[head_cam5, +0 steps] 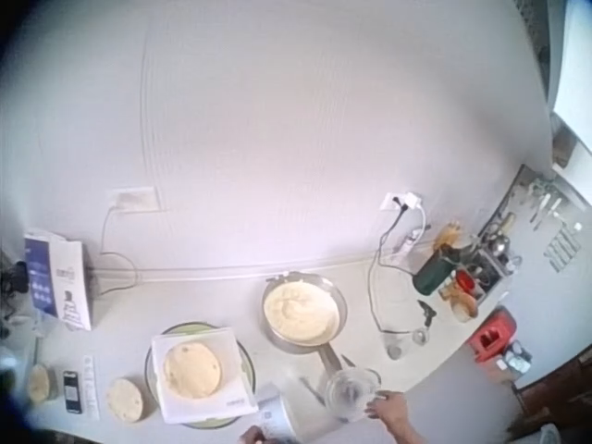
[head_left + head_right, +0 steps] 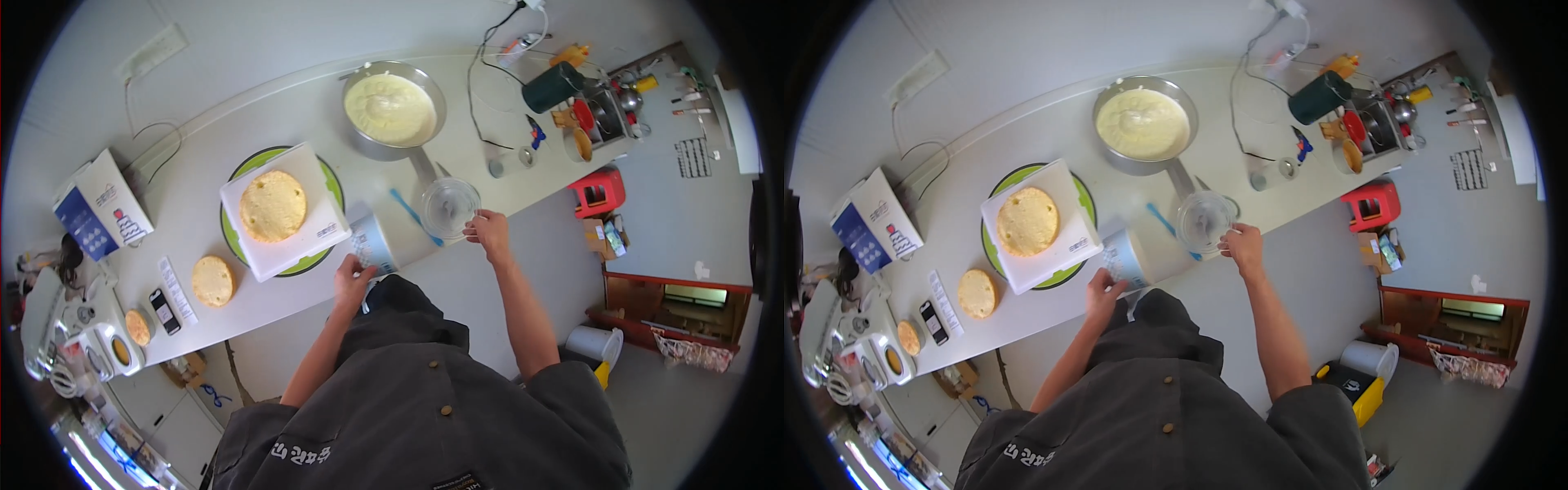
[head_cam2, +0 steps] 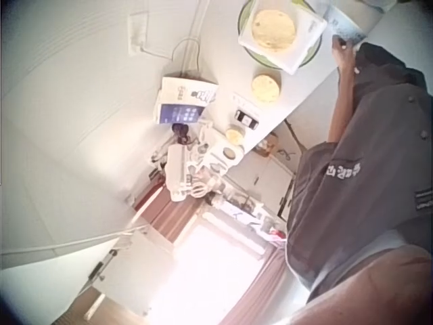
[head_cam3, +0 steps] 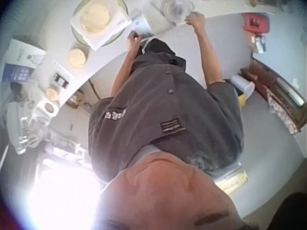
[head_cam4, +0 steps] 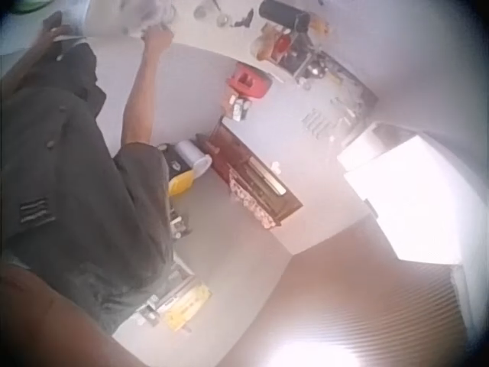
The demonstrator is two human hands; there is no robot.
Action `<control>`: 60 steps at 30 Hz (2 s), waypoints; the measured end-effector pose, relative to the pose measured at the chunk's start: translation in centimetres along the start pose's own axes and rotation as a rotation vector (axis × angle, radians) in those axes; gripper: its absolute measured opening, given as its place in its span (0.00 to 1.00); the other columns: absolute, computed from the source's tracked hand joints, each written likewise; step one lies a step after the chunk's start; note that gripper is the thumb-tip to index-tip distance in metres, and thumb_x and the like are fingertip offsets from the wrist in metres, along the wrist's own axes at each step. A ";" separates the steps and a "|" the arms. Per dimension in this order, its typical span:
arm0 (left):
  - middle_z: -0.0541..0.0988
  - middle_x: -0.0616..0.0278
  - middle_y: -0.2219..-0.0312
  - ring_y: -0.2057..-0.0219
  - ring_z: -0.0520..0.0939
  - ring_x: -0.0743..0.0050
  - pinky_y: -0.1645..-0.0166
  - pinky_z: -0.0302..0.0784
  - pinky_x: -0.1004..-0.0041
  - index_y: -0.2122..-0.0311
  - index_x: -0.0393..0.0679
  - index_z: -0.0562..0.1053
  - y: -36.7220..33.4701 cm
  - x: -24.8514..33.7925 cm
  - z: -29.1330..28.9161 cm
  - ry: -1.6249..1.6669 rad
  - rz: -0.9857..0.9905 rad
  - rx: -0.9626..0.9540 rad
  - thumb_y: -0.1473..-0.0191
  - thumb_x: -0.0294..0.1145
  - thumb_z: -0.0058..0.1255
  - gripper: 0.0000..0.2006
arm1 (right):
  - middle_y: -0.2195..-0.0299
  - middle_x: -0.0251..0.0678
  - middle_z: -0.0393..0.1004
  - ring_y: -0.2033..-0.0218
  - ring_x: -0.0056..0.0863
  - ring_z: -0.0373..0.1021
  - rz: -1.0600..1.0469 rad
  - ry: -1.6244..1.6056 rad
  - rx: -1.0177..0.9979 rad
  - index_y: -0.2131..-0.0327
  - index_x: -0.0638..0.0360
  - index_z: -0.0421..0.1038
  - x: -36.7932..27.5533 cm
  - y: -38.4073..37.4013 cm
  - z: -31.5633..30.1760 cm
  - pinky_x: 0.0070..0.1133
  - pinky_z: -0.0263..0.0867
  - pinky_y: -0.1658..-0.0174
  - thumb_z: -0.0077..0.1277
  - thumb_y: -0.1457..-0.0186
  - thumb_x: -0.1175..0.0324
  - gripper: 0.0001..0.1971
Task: Slicing layers of a sponge cake and applying frosting base in a bakery kitchen.
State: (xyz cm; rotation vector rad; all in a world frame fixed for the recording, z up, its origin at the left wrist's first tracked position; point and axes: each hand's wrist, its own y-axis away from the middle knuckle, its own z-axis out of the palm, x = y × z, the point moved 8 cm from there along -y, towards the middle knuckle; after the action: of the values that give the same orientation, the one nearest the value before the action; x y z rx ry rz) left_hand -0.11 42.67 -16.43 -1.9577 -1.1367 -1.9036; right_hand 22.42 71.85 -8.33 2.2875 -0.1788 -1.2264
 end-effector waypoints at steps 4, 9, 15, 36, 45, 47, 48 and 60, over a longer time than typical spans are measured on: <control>0.74 0.66 0.77 0.72 0.75 0.78 0.66 0.71 0.71 0.69 0.38 0.70 1.2 0.9 -1.2 -0.007 -0.039 0.035 0.49 0.27 0.63 0.11 | 0.67 0.48 0.79 0.68 0.37 0.80 0.193 -0.440 0.081 0.61 0.76 0.72 7.1 -2.2 -3.9 0.26 0.80 0.62 0.47 0.44 0.74 0.11; 0.76 0.60 0.74 0.70 0.77 0.73 0.64 0.78 0.68 0.64 0.36 0.71 2.0 -0.3 -2.2 0.061 -0.062 0.073 0.49 0.28 0.64 0.13 | 0.63 0.50 0.78 0.62 0.38 0.78 0.259 -0.793 -0.004 0.63 0.76 0.70 8.7 -6.2 -2.9 0.25 0.80 0.59 0.44 0.43 0.77 0.09; 0.75 0.52 0.61 0.59 0.78 0.63 0.51 0.78 0.62 0.40 0.37 0.63 4.4 2.1 -1.1 0.041 -0.089 0.158 0.51 0.32 0.67 0.35 | 0.62 0.49 0.78 0.66 0.36 0.79 0.217 -0.846 -0.091 0.62 0.75 0.71 8.5 -11.6 -1.6 0.24 0.80 0.63 0.47 0.42 0.76 0.09; 0.75 0.48 0.55 0.57 0.78 0.59 0.54 0.77 0.61 0.37 0.43 0.63 7.3 4.2 3.1 -0.183 -0.265 0.662 0.57 0.41 0.67 0.41 | 0.58 0.51 0.75 0.55 0.49 0.74 -0.604 0.559 -0.167 0.51 0.66 0.70 5.0 -15.1 0.9 0.35 0.72 0.51 0.62 0.55 0.72 0.25; 0.78 0.42 0.55 0.56 0.81 0.48 0.51 0.78 0.59 0.40 0.44 0.67 4.1 7.3 2.7 -0.252 -0.267 0.449 0.60 0.40 0.63 0.38 | 0.58 0.53 0.73 0.54 0.53 0.71 -0.713 0.867 -0.127 0.52 0.62 0.66 5.1 -15.1 2.9 0.43 0.69 0.51 0.63 0.56 0.72 0.26; 0.77 0.39 0.53 0.54 0.81 0.44 0.50 0.77 0.58 0.41 0.44 0.69 3.3 7.1 2.8 -0.254 -0.250 0.413 0.60 0.42 0.62 0.37 | 0.57 0.54 0.73 0.55 0.54 0.72 -0.704 0.802 -0.170 0.50 0.63 0.65 4.9 -15.4 2.4 0.41 0.69 0.50 0.63 0.56 0.72 0.28; 0.77 0.39 0.53 0.54 0.81 0.44 0.50 0.77 0.58 0.41 0.44 0.69 3.0 6.9 2.9 -0.243 -0.252 0.418 0.60 0.42 0.62 0.37 | 0.56 0.54 0.74 0.55 0.55 0.72 -0.681 0.729 -0.204 0.48 0.63 0.64 4.9 -15.5 2.2 0.40 0.69 0.49 0.62 0.56 0.73 0.29; 0.76 0.47 0.51 0.47 0.73 0.47 0.39 0.62 0.55 0.37 0.43 0.63 2.8 7.7 3.9 -0.482 -0.009 0.472 0.59 0.39 0.61 0.41 | 0.68 0.38 0.78 0.69 0.24 0.75 0.010 -0.100 -1.094 0.33 0.60 0.58 3.6 2.8 0.2 0.19 0.71 0.63 0.52 0.47 0.77 0.35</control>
State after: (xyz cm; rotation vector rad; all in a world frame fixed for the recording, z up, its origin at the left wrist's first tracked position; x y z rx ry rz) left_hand 3.82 46.08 -8.99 -2.1617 -1.5382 -1.0383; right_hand 24.68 68.16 -9.62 1.2682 0.3680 -1.0400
